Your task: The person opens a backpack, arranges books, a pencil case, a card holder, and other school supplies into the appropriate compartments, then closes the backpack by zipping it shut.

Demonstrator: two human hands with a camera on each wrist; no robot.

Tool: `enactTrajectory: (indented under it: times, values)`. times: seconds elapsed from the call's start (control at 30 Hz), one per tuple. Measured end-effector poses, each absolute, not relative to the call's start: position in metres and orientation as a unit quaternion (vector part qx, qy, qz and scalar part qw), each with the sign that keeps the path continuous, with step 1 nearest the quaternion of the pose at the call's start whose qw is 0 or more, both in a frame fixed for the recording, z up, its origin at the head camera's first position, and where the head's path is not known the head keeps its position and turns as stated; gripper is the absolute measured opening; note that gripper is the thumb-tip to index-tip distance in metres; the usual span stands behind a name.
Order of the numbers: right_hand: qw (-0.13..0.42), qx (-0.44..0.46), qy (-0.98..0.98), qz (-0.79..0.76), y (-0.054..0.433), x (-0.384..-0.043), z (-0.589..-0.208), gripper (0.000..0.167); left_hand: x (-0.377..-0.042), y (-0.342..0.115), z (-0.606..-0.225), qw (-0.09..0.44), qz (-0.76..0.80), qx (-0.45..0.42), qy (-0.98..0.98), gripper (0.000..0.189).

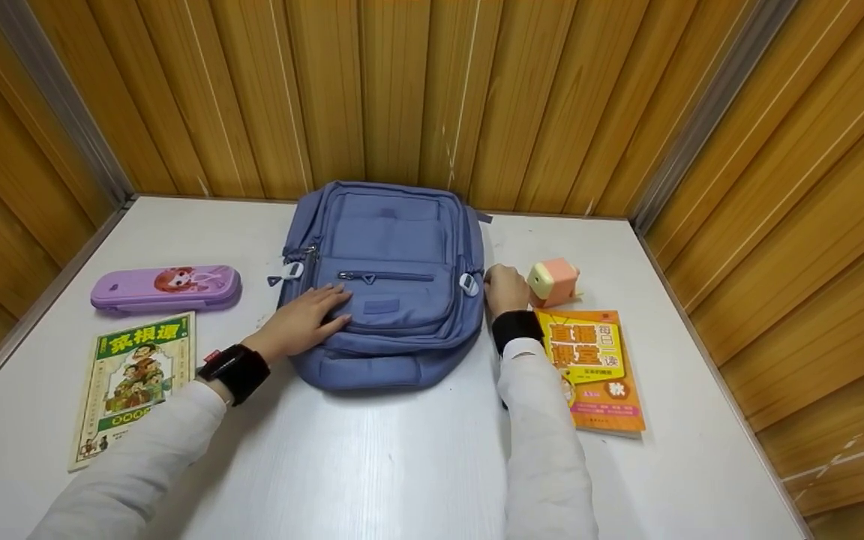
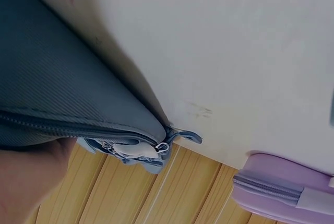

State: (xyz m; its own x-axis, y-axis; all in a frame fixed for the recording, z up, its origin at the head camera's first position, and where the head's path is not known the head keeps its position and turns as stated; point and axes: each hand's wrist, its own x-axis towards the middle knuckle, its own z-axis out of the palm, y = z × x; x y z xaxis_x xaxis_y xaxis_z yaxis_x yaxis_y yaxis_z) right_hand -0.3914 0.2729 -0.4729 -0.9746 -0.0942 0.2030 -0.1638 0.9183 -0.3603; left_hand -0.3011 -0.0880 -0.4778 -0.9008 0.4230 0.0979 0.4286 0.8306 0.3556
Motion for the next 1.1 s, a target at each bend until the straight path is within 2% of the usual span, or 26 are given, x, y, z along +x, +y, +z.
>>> enactTrajectory:
  times: [0.37, 0.47, 0.63, 0.87, 0.97, 1.1]
  values:
    - [0.163, 0.146, -0.958, 0.183, 0.245, -0.374, -0.453, 0.032, -0.304, -0.090, -0.479, 0.004, -0.182, -0.220, -0.958, 0.061]
    - [0.157, 0.199, -0.951, 0.176, 0.230, -0.363, -0.449, 0.038, -0.304, -0.089, -0.479, 0.004, -0.184, -0.221, -0.958, 0.060]
    - [0.115, 0.287, -0.938, 0.157, 0.208, -0.340, -0.448, 0.053, -0.304, -0.088, -0.480, -0.001, -0.185, -0.224, -0.957, 0.062]
    - [0.056, 0.354, -0.928, 0.097, 0.185, -0.310, -0.453, 0.075, -0.303, -0.087, -0.479, 0.000, -0.179, -0.225, -0.958, 0.061]
    - [0.062, 0.381, -0.920, 0.069, 0.179, -0.303, -0.458, 0.074, -0.303, -0.087, -0.478, -0.001, -0.176, -0.222, -0.959, 0.061]
    - [0.085, 0.405, -0.909, 0.052, 0.175, -0.295, -0.464, 0.063, -0.301, -0.086, -0.480, 0.004, -0.175, -0.220, -0.960, 0.060]
